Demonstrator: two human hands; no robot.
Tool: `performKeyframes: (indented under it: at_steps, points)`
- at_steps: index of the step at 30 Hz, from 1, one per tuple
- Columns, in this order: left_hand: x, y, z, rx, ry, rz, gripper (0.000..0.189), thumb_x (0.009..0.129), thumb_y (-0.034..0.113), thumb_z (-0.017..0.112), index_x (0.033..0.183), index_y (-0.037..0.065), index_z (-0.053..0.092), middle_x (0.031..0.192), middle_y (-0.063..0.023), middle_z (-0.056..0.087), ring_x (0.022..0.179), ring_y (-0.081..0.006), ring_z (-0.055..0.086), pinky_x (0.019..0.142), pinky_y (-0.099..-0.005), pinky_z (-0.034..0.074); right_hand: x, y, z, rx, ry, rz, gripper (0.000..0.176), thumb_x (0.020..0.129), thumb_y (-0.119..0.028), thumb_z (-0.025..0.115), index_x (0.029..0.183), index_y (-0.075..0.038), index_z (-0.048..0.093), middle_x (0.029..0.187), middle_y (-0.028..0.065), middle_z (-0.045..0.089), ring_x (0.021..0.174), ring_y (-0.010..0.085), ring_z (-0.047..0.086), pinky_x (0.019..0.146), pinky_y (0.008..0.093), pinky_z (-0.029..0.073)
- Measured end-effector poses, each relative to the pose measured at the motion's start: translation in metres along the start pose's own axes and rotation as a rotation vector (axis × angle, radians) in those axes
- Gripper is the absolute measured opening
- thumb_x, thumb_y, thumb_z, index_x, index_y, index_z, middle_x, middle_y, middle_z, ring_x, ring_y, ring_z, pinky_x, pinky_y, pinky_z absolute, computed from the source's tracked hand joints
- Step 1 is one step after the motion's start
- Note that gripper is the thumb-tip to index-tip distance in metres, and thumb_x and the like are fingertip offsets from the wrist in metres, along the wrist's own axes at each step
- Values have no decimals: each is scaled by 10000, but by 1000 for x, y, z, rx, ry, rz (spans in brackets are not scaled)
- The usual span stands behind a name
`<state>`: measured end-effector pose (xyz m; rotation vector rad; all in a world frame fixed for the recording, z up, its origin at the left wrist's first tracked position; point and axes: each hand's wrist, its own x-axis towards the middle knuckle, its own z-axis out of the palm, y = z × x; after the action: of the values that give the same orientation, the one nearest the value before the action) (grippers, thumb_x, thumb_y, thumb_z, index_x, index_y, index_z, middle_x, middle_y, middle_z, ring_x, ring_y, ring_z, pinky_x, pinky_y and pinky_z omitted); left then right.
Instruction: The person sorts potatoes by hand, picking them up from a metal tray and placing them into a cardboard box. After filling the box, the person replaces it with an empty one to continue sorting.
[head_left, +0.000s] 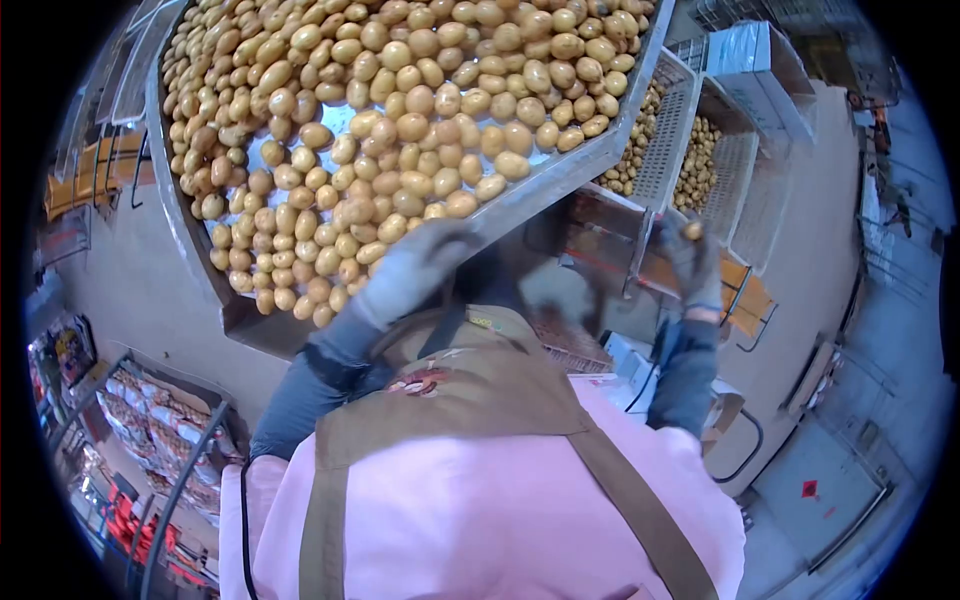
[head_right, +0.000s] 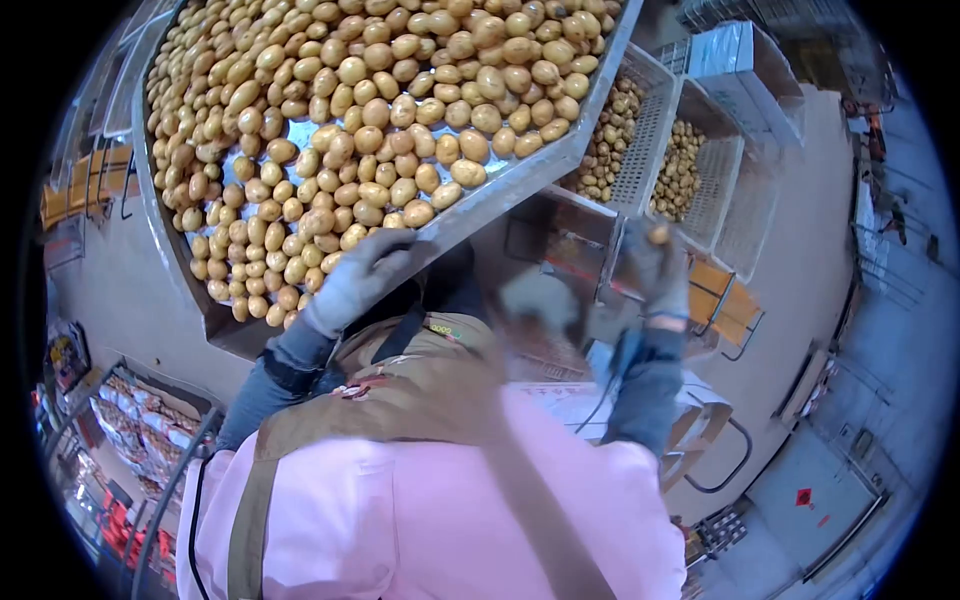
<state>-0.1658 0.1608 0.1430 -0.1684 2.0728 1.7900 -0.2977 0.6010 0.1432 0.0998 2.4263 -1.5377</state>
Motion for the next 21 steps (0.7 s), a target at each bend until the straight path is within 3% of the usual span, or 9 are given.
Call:
performKeyframes:
  at_steps: [1, 2, 5, 7, 10, 11, 14, 17, 21]
  points:
    - [-18, -12, -10, 61, 113, 76, 291, 974, 197, 628, 1210, 26, 639, 1150, -149, 660, 1017, -291, 659, 927, -357, 513, 27, 17, -30, 166, 322, 302, 361, 984, -166, 622, 1294, 15, 586, 1293, 131, 629, 1150, 232, 613, 973, 286, 488]
    - [-33, -29, -20, 329, 200, 248, 268, 986, 169, 607, 1204, 17, 643, 1125, -144, 670, 1005, -251, 666, 918, -337, 515, 52, 25, -50, 327, 636, 597, 370, 984, -140, 622, 1318, 15, 581, 1320, 148, 620, 1179, 222, 604, 993, 285, 481]
    - [-88, -85, -37, -203, 469, -43, 256, 1014, 155, 573, 1198, -9, 643, 1122, -113, 687, 1032, -186, 653, 914, -313, 515, 107, 54, -25, -394, 418, -85, 477, 993, -122, 622, 1445, -24, 504, 1314, 103, 623, 1115, 210, 626, 930, 312, 516]
    - [-128, -116, -42, -453, 739, -78, 257, 1041, 156, 531, 1206, -9, 637, 1121, -72, 682, 1052, -155, 634, 925, -302, 511, 83, -33, 105, -55, 110, -108, 456, 992, -112, 617, 1429, -27, 519, 1249, 89, 649, 1085, 176, 618, 930, 301, 510]
    - [-176, -138, -44, -569, 1281, -97, 286, 1057, 170, 518, 1263, -6, 608, 1102, -57, 683, 950, -118, 650, 874, -273, 520, 32, -80, 274, -562, -320, -576, 585, 924, -99, 687, 1461, -29, 464, 1380, 175, 561, 1275, 236, 529, 1068, 352, 440]
    - [-191, -160, -46, -495, 1403, -101, 292, 1051, 156, 522, 1290, 1, 586, 1107, -47, 680, 962, -102, 643, 850, -265, 522, 18, -79, 319, -402, -492, -635, 778, 803, -236, 771, 1482, -46, 442, 1526, 228, 395, 1412, 379, 378, 1159, 448, 328]
    - [-214, -212, -40, -704, 1622, -246, 302, 1049, 144, 513, 1310, 5, 574, 1185, -70, 654, 1064, -132, 624, 865, -275, 523, -19, -85, 400, -988, -517, -939, 925, 703, -548, 785, 1506, -252, 435, 1584, 215, 282, 1458, 445, 246, 1162, 589, 193]
    - [-202, -237, -25, -491, 1433, -116, 375, 1041, 216, 535, 1377, 50, 527, 1353, -89, 556, 1243, -185, 534, 962, -297, 479, -33, -94, 449, -893, -687, -1129, 830, 747, -624, 710, 1481, -322, 467, 1603, 160, 268, 1471, 398, 222, 1151, 614, 151]
    - [-164, -226, -51, -754, 1322, -47, 489, 1039, 323, 534, 1450, 73, 447, 1416, -104, 496, 1298, -208, 488, 1033, -324, 436, -45, -120, 493, -979, -889, -1394, 652, 851, -560, 645, 1448, -336, 510, 1592, 116, 310, 1466, 348, 250, 1161, 574, 176]
